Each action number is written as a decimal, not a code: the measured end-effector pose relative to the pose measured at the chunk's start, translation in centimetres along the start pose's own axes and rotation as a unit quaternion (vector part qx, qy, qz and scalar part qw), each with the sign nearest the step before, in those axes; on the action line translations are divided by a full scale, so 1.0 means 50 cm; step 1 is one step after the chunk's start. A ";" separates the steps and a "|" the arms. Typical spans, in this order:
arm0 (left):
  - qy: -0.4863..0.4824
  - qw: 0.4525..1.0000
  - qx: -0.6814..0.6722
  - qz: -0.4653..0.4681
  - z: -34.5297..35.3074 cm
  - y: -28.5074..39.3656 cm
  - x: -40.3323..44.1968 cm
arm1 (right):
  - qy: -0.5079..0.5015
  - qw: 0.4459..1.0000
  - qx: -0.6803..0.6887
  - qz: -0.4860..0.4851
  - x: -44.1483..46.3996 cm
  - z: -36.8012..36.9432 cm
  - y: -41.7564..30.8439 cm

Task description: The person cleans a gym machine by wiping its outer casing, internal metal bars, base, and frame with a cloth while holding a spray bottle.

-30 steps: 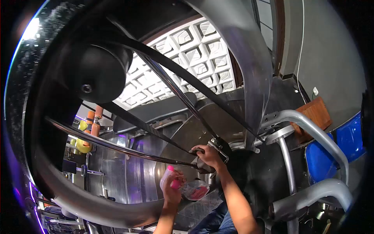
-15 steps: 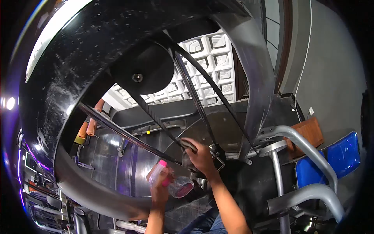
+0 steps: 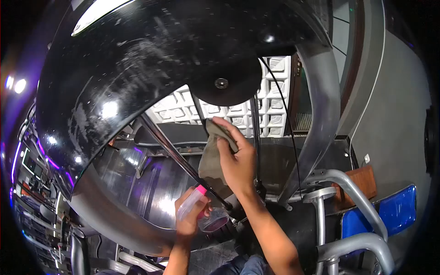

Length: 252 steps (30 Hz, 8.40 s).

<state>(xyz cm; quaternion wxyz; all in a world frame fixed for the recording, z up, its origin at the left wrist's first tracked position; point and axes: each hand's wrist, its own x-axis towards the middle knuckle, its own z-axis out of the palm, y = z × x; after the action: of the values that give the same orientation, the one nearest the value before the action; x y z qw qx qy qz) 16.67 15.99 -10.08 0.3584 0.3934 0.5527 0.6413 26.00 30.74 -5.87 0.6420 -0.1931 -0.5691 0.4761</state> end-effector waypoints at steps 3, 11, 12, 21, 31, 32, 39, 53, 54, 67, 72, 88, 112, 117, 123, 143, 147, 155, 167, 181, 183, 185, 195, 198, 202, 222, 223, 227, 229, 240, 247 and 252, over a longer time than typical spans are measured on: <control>0.025 1.000 -0.010 -0.001 -0.007 0.001 -0.003 | -0.005 0.999 -0.035 0.011 -0.010 -0.009 0.000; 0.060 0.997 -0.041 0.003 0.006 0.017 -0.013 | -0.008 0.984 -0.124 0.124 -0.107 -0.051 0.122; 0.059 0.997 -0.039 0.015 0.007 0.023 -0.017 | -0.009 0.983 -0.126 0.130 -0.098 -0.049 0.113; 0.029 0.999 -0.014 0.023 0.003 0.069 -0.029 | 0.029 0.992 -0.122 -0.010 0.025 0.026 -0.014; 0.012 1.000 -0.019 -0.001 -0.017 0.090 -0.045 | -0.047 0.930 -0.352 -0.095 -0.088 -0.061 0.013; 0.009 1.000 -0.011 0.000 -0.017 0.085 -0.044 | -0.096 0.900 -0.400 -0.144 -0.089 -0.064 -0.002; -0.005 1.000 -0.026 -0.003 -0.021 0.073 -0.045 | -0.166 0.764 -0.539 -0.313 0.012 0.029 -0.142; -0.018 0.998 -0.056 -0.025 -0.026 0.060 -0.058 | -0.162 0.682 -0.680 -0.216 0.002 -0.012 -0.054; -0.019 0.998 -0.050 -0.021 -0.025 0.060 -0.058 | -0.164 0.701 -0.672 -0.175 -0.017 -0.020 -0.031; -0.026 0.996 -0.055 -0.063 -0.013 0.018 -0.042 | -0.154 0.762 -0.563 -0.281 -0.049 -0.081 0.079; -0.023 0.997 -0.032 -0.069 -0.003 -0.048 -0.053 | -0.128 0.783 -0.512 -0.330 -0.076 -0.073 0.120; 0.014 0.984 -0.036 -0.173 -0.057 -0.201 -0.129 | -0.207 0.807 -0.516 -0.200 -0.233 -0.194 0.360; -0.041 0.963 -0.047 -0.263 -0.078 -0.361 -0.132 | -0.383 0.714 -0.565 -0.155 -0.335 -0.244 0.471; -0.045 0.965 -0.044 -0.253 -0.076 -0.366 -0.134 | -0.279 0.788 -0.526 -0.157 -0.310 -0.243 0.421; -0.039 0.964 -0.048 -0.258 -0.079 -0.365 -0.134 | -0.339 0.765 -0.541 -0.083 -0.413 -0.279 0.516; -0.034 0.960 -0.082 -0.266 -0.074 -0.358 -0.130 | -0.233 0.878 -0.131 0.397 -0.330 -0.127 0.480; -0.051 0.963 -0.077 -0.252 -0.080 -0.363 -0.134 | -0.238 0.921 -0.010 0.307 -0.295 -0.119 0.439; -0.048 0.960 -0.078 -0.263 -0.077 -0.350 -0.132 | -0.226 0.929 -0.149 0.251 -0.401 -0.151 0.500; -0.007 0.965 -0.073 -0.251 -0.068 -0.357 -0.148 | -0.238 0.916 -0.281 -0.159 -0.352 -0.148 0.371; -0.015 0.964 -0.082 -0.251 -0.076 -0.365 -0.144 | -0.438 0.747 -0.461 -0.195 -0.460 -0.216 0.546; -0.006 0.964 -0.083 -0.254 -0.074 -0.363 -0.145 | -0.382 0.862 -0.326 -0.066 -0.422 -0.194 0.480; -0.003 0.962 -0.087 -0.259 -0.073 -0.361 -0.147 | -0.259 0.925 -0.277 -0.029 -0.398 -0.170 0.435; -0.002 0.962 -0.078 -0.260 -0.068 -0.352 -0.138 | -0.172 0.953 -0.143 0.206 -0.348 -0.103 0.445; 0.006 0.965 -0.086 -0.248 -0.064 -0.351 -0.136 | -0.260 0.899 -0.243 0.256 -0.358 -0.136 0.498; 0.036 0.965 -0.089 -0.244 -0.054 -0.340 -0.142 | -0.265 0.844 -0.290 0.364 -0.349 -0.134 0.516; 0.105 0.988 -0.017 -0.109 -0.015 -0.097 -0.133 | -0.180 0.949 -0.188 0.178 -0.308 -0.104 0.337; 0.106 0.989 -0.020 -0.105 -0.017 -0.095 -0.137 | -0.182 0.949 -0.189 0.173 -0.311 -0.107 0.326; 0.094 0.989 -0.025 -0.113 -0.020 -0.092 -0.150 | -0.151 0.969 -0.193 -0.028 -0.272 -0.083 0.254; 0.093 0.986 -0.021 -0.135 -0.016 -0.088 -0.155 | -0.170 0.898 -0.300 -0.272 -0.243 -0.056 0.211; 0.083 0.987 -0.036 -0.134 -0.027 -0.086 -0.163 | -0.415 0.731 -0.468 -0.273 -0.295 -0.110 0.362; 0.081 0.992 -0.001 -0.098 -0.024 -0.029 -0.152 | -0.387 0.731 -0.423 -0.370 -0.178 -0.076 0.269; 0.072 0.995 -0.007 -0.068 -0.015 -0.006 -0.138 | -0.261 0.751 -0.439 -0.419 -0.083 0.025 0.124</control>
<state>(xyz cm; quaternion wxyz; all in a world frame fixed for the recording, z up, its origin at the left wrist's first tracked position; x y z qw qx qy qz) 18.99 9.53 -11.20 0.3631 0.3054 0.5981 0.6459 22.87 29.85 -12.68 0.4486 -0.0637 -0.8845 -0.1111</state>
